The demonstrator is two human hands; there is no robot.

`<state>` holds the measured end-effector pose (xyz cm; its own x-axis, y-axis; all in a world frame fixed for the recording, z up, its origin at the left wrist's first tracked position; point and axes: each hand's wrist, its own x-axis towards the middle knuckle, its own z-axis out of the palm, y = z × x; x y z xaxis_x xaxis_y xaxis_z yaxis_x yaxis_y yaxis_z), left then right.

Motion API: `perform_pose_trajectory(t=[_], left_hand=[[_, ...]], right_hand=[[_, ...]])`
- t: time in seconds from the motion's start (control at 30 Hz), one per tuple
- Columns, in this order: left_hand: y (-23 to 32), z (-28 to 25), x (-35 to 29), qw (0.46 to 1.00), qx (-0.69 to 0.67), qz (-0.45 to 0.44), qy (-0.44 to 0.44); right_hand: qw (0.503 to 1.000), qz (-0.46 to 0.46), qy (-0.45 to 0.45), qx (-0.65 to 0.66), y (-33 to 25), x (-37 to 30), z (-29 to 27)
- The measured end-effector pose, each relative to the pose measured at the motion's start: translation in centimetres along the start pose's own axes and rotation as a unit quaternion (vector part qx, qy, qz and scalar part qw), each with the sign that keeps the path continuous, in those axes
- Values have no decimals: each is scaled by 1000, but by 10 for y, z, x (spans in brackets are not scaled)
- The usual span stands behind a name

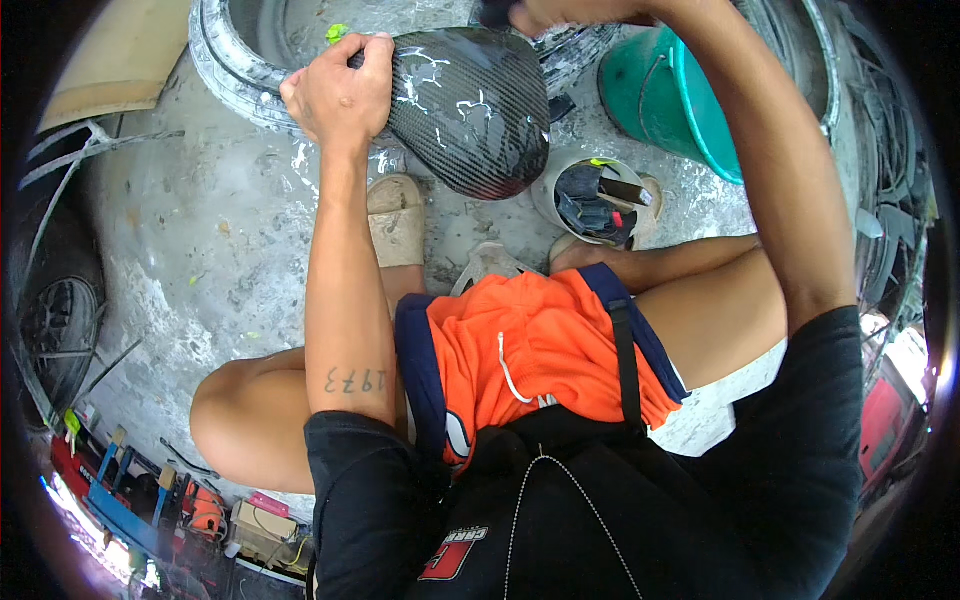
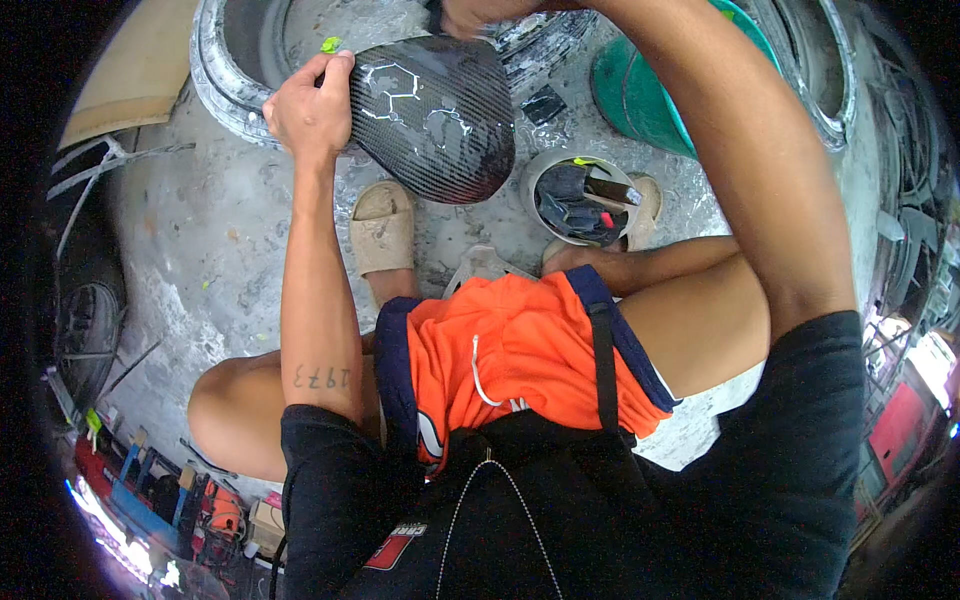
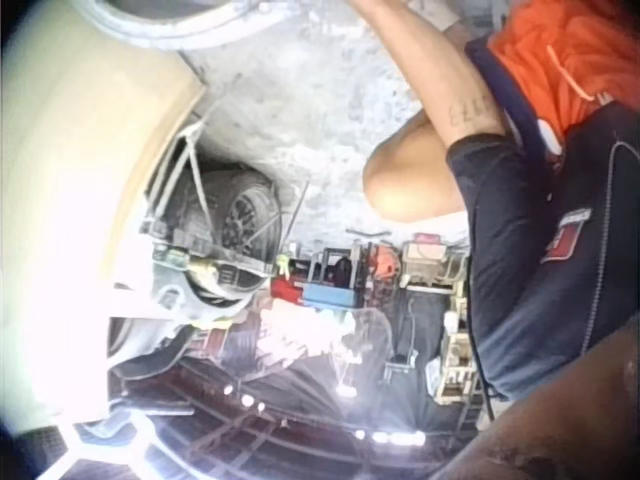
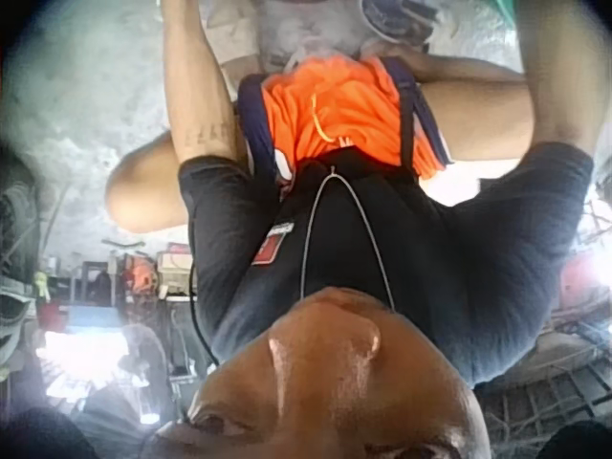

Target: The recorder is polishing a carbon fiber car part using a sanding block and water.

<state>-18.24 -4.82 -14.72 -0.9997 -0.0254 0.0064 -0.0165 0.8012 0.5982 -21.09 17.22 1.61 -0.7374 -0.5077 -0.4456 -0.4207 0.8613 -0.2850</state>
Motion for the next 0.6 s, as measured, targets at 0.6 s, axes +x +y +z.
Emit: perform_pose_trajectory(t=[0.6], left_hand=[[12,5,1,999,16,7,-31]], right_hand=[[955,51,190,221,14,-49,73]])
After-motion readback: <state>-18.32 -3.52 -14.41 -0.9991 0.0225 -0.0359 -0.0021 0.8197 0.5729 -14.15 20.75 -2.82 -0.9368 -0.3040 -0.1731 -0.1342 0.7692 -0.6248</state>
